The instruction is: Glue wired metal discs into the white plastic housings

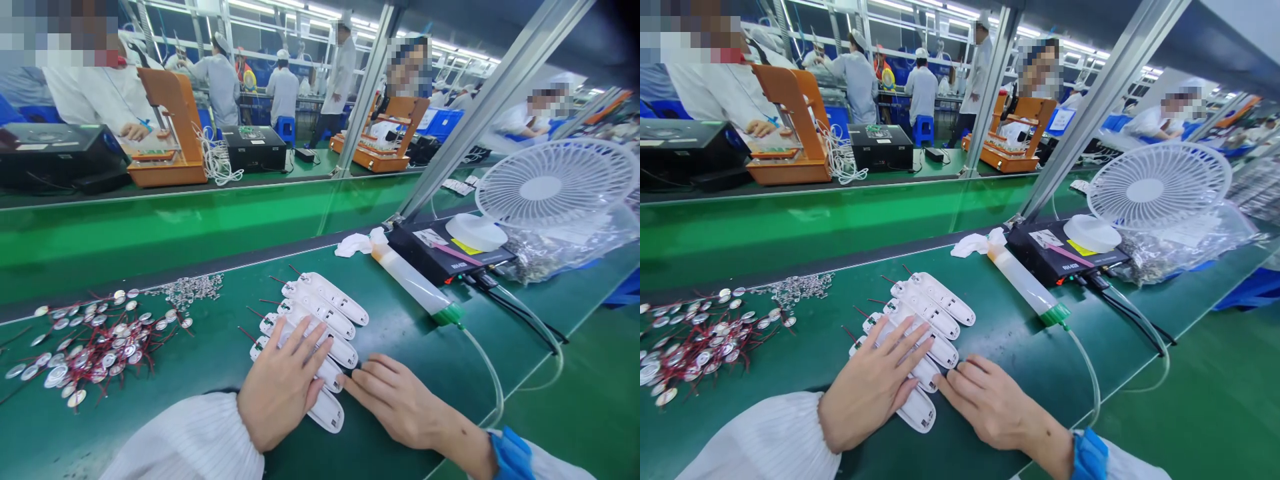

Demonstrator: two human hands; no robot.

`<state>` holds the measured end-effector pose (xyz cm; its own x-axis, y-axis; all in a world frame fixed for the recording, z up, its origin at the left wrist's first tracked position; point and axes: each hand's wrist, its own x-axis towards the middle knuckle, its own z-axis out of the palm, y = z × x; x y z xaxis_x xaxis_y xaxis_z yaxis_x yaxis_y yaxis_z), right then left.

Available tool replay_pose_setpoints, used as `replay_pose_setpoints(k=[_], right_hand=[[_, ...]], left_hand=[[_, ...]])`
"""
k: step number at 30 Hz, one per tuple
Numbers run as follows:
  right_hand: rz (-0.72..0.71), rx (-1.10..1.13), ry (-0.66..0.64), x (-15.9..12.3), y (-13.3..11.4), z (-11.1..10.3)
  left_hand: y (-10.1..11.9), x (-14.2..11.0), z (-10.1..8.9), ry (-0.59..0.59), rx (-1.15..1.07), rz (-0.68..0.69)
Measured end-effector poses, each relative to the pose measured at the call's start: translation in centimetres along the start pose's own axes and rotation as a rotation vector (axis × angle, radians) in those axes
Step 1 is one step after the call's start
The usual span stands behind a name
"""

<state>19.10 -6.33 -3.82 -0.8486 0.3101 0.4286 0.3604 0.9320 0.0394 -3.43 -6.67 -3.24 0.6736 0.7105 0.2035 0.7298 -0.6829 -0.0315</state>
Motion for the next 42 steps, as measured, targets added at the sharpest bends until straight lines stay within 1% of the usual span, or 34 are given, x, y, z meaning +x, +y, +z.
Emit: replay_pose_setpoints(k=[1, 4, 6, 7, 8, 10, 11, 12, 15, 17, 18, 20, 25, 31, 36, 39, 42], right_hand=[[0.067, 0.023, 0.025, 0.0, -0.1, -0.1], [0.243, 0.055, 0.162, 0.5, 0.1, -0.4], [0.284, 0.077, 0.244, 1.1, 0.4, -0.8], [0.283, 0.084, 0.270, 1.4, 0.6, -1.1], [0.275, 0.091, 0.286, 1.7, 0.8, -1.3], [0.264, 0.096, 0.312, 2.2, 1.1, -1.8], [0.266, 0.099, 0.326, 2.5, 1.2, -2.0], [0.270, 0.103, 0.339, 2.7, 1.2, -2.2], [0.284, 0.117, 0.385, 3.5, 1.3, -2.4], [0.288, 0.133, 0.407, 4.0, 1.2, -2.2], [0.285, 0.143, 0.414, 4.2, 1.2, -2.2], [0.273, 0.157, 0.413, 4.5, 1.0, -2.0], [0.278, 0.140, 0.413, 4.6, 0.5, -1.9], [0.284, 0.164, 0.426, 4.8, 0.4, -2.1], [0.288, 0.171, 0.431, 5.2, 0.2, -1.7], [0.292, 0.171, 0.443, 5.4, 0.0, -1.8], [0.293, 0.189, 0.454, 5.4, 0.1, -2.1]], left_hand=[[0.1, 0.0, -0.1, 0.000, 0.000, -0.002], [0.5, 0.0, -0.9, 0.031, 0.019, 0.005], [0.3, -0.2, -1.5, 0.074, 0.039, 0.005], [-0.1, -0.5, -1.8, 0.101, 0.042, -0.019], [-0.8, -0.9, -2.0, 0.125, 0.038, -0.074], [-3.0, -2.2, -2.3, 0.157, 0.022, -0.244], [-4.5, -3.0, -2.3, 0.154, 0.012, -0.357], [-6.1, -3.8, -2.3, 0.148, 0.019, -0.422], [-10.8, -5.7, -1.9, 0.144, 0.041, -0.519], [-12.8, -6.3, -1.4, 0.141, 0.040, -0.550], [-13.3, -6.3, -1.2, 0.141, 0.033, -0.555], [-13.6, -6.1, -0.8, 0.142, 0.007, -0.549], [-12.3, -5.2, -0.2, 0.150, -0.084, -0.520], [-11.9, -5.1, -0.6, 0.236, -0.185, -0.522], [-11.9, -5.3, -0.5, 0.272, -0.267, -0.499], [-12.0, -5.2, -0.4, 0.294, -0.287, -0.497], [-11.8, -4.8, -1.0, 0.324, -0.289, -0.489]])
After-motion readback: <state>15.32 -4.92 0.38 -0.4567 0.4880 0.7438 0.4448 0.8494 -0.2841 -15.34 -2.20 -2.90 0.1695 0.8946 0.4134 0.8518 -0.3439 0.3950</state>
